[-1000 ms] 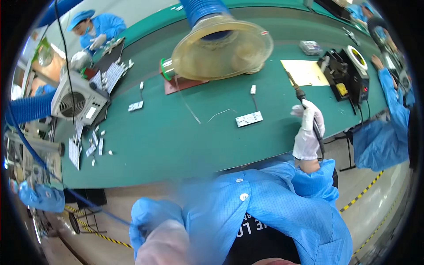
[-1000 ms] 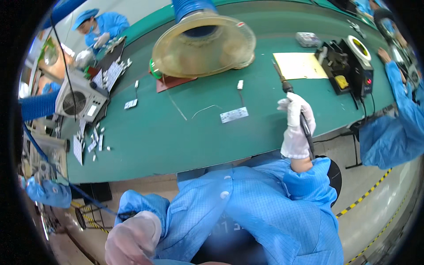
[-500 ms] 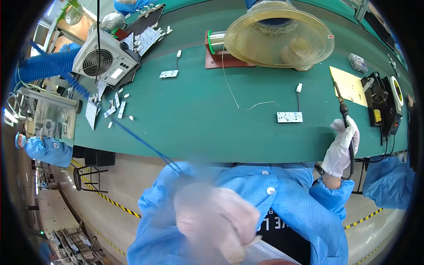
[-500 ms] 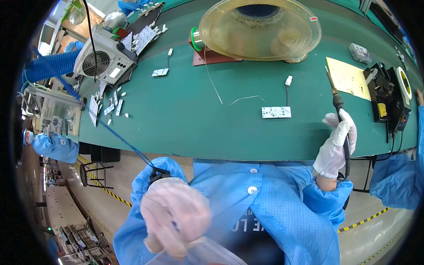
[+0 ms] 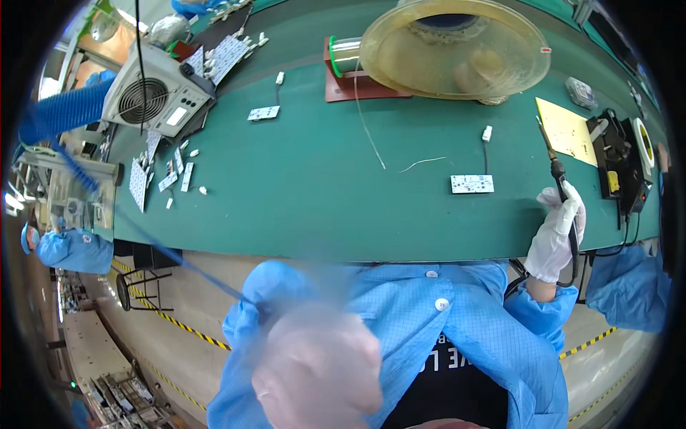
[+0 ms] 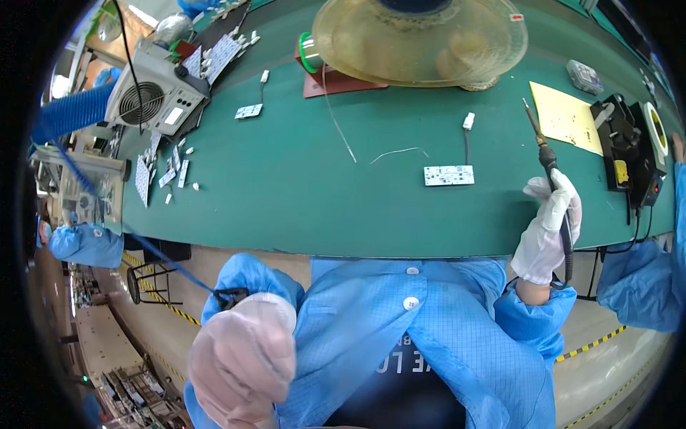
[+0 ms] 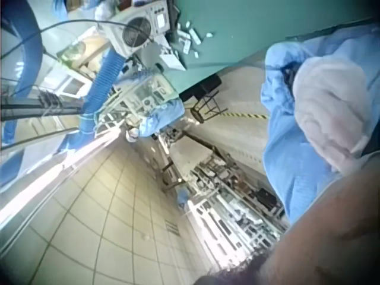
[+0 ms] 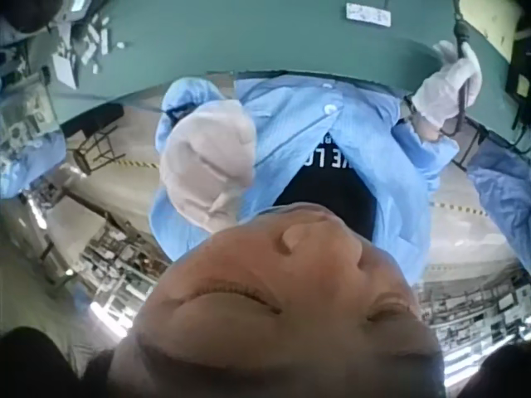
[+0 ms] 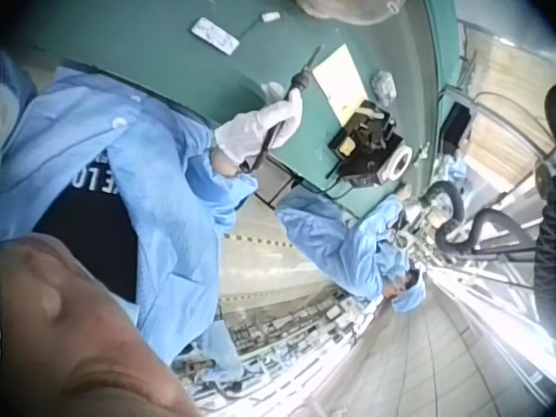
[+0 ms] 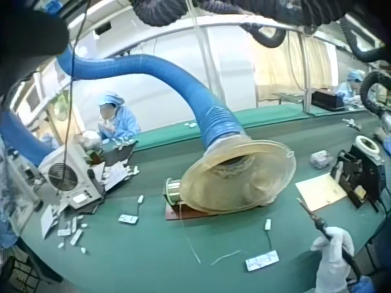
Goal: Soldering electronic components onto a printed circuit board at a manual assembly station.
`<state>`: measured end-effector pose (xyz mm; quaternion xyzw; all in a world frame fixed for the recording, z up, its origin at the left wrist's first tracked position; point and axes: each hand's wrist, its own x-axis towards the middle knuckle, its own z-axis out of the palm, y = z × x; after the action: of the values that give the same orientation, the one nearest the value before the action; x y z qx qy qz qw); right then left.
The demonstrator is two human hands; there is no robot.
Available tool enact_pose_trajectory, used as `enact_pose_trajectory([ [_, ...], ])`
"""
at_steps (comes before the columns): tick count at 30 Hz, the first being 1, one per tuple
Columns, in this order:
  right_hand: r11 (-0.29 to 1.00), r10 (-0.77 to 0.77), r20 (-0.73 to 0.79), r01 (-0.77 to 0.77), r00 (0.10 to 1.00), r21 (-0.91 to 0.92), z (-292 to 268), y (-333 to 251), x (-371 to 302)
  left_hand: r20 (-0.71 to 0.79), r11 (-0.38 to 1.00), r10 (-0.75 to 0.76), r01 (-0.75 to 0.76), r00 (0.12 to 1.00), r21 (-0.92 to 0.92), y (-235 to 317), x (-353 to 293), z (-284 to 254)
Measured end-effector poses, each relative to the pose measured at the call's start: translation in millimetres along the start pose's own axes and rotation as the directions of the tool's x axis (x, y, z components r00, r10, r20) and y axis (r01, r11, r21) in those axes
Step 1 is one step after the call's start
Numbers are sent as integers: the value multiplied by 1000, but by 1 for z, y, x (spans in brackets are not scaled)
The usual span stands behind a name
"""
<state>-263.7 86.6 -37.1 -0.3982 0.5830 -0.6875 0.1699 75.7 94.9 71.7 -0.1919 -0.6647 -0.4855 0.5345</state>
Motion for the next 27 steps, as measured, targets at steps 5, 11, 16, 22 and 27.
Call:
enact_pose_trajectory([
  [5,998,-9,3,9,1000,-60,2,-3,1,-156,869,237,-138,959,474,-22,10,32],
  [11,998,-55,-18,54,998,-24,6,-4,1,-13,706,-208,160,978,690,-16,25,1],
  [16,997,23,-13,-23,1000,-76,5,-5,1,-72,868,-160,175,985,464,-7,15,-10],
  [22,831,-193,34,182,981,-526,2,-8,-1,45,924,-39,19,998,381,34,-4,-21],
  [27,994,26,-49,-31,998,-108,5,-10,-2,83,857,75,-107,994,503,29,-6,-4],
])
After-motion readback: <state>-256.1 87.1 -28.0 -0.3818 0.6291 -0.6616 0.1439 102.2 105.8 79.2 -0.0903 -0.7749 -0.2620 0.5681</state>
